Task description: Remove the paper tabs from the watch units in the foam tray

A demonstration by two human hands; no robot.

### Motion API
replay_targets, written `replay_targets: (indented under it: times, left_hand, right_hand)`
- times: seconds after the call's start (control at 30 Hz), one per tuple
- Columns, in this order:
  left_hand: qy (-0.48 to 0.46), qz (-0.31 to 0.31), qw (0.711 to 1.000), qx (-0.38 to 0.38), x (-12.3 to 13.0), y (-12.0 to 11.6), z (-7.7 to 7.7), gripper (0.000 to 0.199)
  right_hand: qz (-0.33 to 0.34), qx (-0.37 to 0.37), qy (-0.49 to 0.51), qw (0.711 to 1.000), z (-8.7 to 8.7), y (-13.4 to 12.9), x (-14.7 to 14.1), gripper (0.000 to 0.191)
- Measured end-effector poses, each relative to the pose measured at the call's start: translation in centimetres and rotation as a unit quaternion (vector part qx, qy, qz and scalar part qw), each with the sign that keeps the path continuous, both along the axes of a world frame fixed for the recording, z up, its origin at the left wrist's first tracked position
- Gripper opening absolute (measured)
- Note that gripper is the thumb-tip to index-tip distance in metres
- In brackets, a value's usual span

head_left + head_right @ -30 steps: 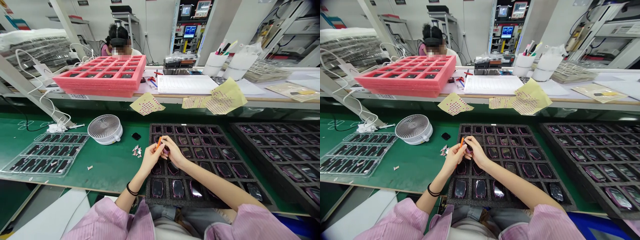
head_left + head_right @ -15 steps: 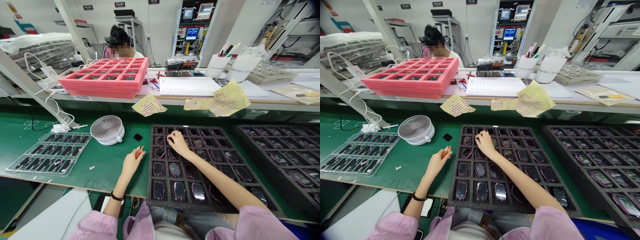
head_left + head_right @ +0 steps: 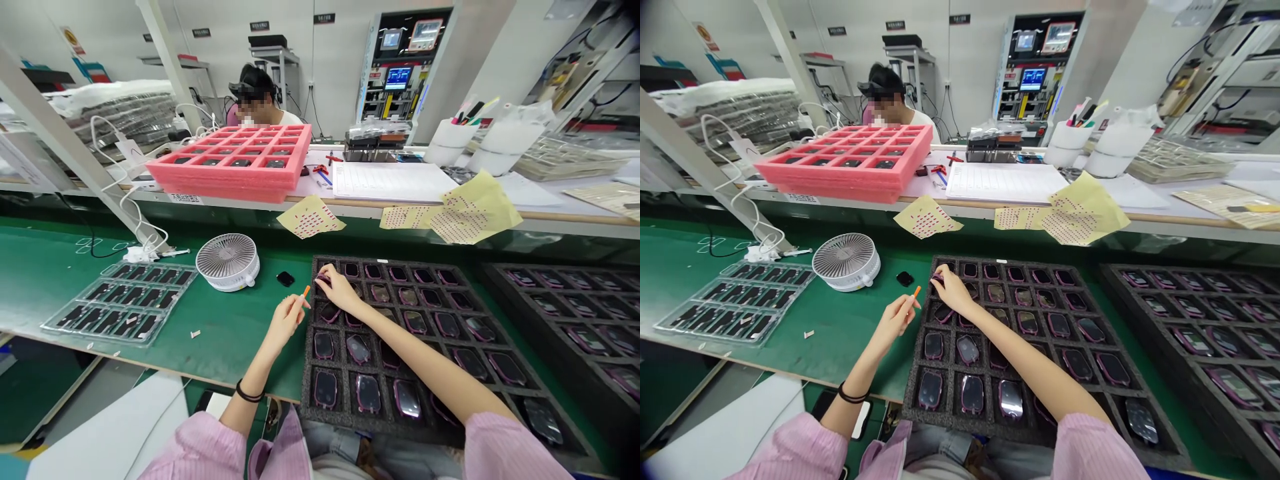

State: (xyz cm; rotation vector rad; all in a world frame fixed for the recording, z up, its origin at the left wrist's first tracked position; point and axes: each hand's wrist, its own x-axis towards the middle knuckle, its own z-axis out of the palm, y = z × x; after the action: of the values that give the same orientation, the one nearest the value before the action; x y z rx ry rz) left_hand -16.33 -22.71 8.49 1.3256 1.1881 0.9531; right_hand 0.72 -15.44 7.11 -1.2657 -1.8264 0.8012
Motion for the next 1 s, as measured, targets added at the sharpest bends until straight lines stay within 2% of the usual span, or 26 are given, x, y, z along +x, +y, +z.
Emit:
replay_targets:
  times: [0.07,0.13,0.17,0.27,0.33,0.47,0.6,0.83,0.9,1.0]
  left_hand:
    - [-0.021,-0.017,0.999,-0.020,0.5,0.0,0.2,0.046]
    - [-0.034,-0.031,0.999,-0.022,1.2,0.0,0.3,0.046]
    - [-0.039,-0.036,0.998,-0.018,1.5,0.0,0.4,0.047]
    - [-0.049,-0.049,0.998,-0.006,2.3,0.0,0.8,0.047]
    - [-0.049,-0.055,0.997,-0.002,2.7,-0.1,1.1,0.048]
    - [-0.048,-0.059,0.997,0.002,3.0,-0.2,1.4,0.050]
    - [-0.058,-0.061,0.996,-0.008,3.2,-0.2,1.3,0.050]
    - [-0.056,-0.077,0.995,-0.012,2.9,-0.2,1.4,0.050]
    - [-0.060,-0.091,0.994,-0.023,2.8,-0.2,1.6,0.050]
    - [-0.077,-0.091,0.992,-0.034,2.9,-0.2,1.7,0.050]
  right_hand:
    - [0.012,-0.012,0.055,0.998,0.7,-0.8,-0.1,0.012]
    - [0.037,-0.074,0.154,0.985,1.6,-1.6,-0.3,0.021]
    - [0.050,-0.120,0.219,0.967,2.1,-2.1,-0.3,0.025]
    - [0.069,-0.243,0.388,0.886,3.4,-3.2,-0.6,0.033]
    - [0.063,-0.271,0.431,0.858,4.0,-3.7,-0.7,0.036]
    - [0.058,-0.289,0.489,0.821,4.1,-3.9,-0.8,0.037]
    - [0.065,-0.295,0.506,0.808,3.8,-3.7,-0.8,0.037]
    - [0.071,-0.286,0.498,0.816,3.9,-4.0,-0.5,0.039]
    - [0.089,-0.299,0.490,0.814,3.9,-4.0,-0.4,0.039]
    - [0.130,-0.335,0.488,0.795,3.8,-3.9,-0.3,0.043]
